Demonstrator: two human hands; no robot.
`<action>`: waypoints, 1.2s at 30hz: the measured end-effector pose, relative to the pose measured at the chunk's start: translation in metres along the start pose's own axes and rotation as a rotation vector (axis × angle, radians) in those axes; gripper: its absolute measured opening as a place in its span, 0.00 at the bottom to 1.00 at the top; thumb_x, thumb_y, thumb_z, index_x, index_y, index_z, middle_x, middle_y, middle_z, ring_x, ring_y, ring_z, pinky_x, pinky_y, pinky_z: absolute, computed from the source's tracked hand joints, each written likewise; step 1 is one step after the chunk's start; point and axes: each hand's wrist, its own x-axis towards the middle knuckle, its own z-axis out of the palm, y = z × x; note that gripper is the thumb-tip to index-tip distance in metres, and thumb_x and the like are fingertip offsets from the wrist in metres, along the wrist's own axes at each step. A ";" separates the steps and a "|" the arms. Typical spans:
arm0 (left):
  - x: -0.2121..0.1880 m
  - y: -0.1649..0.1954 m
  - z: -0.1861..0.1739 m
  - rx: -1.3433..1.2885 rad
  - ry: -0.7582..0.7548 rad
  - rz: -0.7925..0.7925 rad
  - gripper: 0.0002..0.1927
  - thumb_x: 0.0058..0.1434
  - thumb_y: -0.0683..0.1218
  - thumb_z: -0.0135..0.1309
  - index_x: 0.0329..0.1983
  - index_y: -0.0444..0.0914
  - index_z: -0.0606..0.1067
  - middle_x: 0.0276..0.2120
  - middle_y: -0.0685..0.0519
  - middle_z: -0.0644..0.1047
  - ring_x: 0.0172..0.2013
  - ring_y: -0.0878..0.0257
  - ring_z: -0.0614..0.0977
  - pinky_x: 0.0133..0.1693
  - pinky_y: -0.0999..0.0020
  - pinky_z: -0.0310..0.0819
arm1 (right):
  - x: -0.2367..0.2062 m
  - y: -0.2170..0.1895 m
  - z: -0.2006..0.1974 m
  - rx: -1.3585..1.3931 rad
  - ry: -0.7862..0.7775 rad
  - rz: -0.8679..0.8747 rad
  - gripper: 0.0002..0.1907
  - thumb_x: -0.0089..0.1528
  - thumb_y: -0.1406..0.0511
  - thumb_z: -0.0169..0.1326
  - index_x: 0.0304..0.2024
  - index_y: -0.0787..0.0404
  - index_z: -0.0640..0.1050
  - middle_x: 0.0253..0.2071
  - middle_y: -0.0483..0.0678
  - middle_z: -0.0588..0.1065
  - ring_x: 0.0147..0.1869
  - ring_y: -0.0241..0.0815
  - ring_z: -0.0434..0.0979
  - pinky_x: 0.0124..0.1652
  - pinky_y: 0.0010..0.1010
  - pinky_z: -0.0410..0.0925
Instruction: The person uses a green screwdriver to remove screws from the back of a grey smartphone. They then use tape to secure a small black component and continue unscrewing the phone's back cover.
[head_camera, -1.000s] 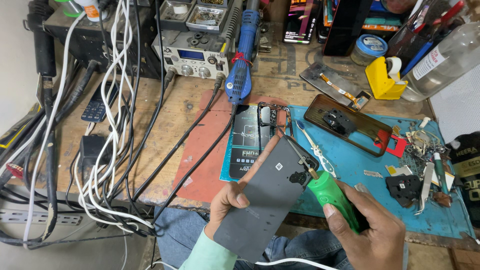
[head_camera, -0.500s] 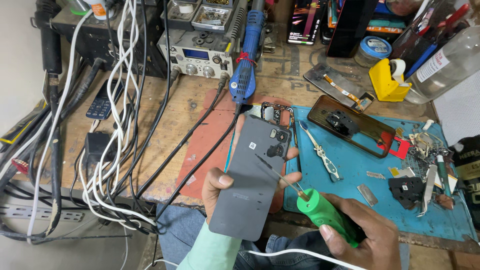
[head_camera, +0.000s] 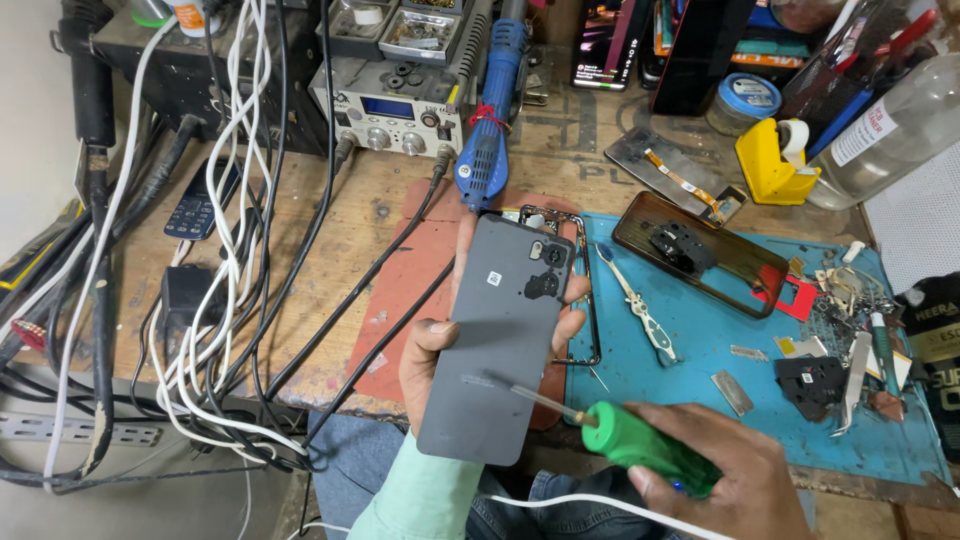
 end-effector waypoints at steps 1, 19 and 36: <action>0.000 0.000 0.000 -0.011 -0.004 0.010 0.49 0.59 0.46 0.50 0.83 0.64 0.48 0.75 0.33 0.53 0.70 0.29 0.58 0.64 0.47 0.63 | 0.001 -0.003 0.001 -0.017 0.063 0.006 0.25 0.50 0.62 0.67 0.50 0.62 0.82 0.37 0.48 0.82 0.37 0.38 0.82 0.37 0.29 0.76; 0.001 0.000 0.007 0.127 0.017 0.078 0.55 0.54 0.44 0.49 0.85 0.55 0.42 0.71 0.33 0.60 0.66 0.33 0.66 0.66 0.43 0.66 | -0.010 0.007 0.000 0.041 0.020 0.061 0.27 0.50 0.59 0.68 0.52 0.60 0.83 0.41 0.49 0.82 0.41 0.40 0.84 0.40 0.30 0.78; -0.001 -0.002 0.004 0.231 0.034 0.073 0.59 0.47 0.46 0.53 0.85 0.53 0.46 0.69 0.30 0.63 0.58 0.39 0.75 0.64 0.45 0.69 | 0.001 0.001 0.002 -0.013 0.125 0.023 0.25 0.50 0.61 0.66 0.48 0.65 0.82 0.39 0.49 0.82 0.38 0.37 0.86 0.39 0.28 0.75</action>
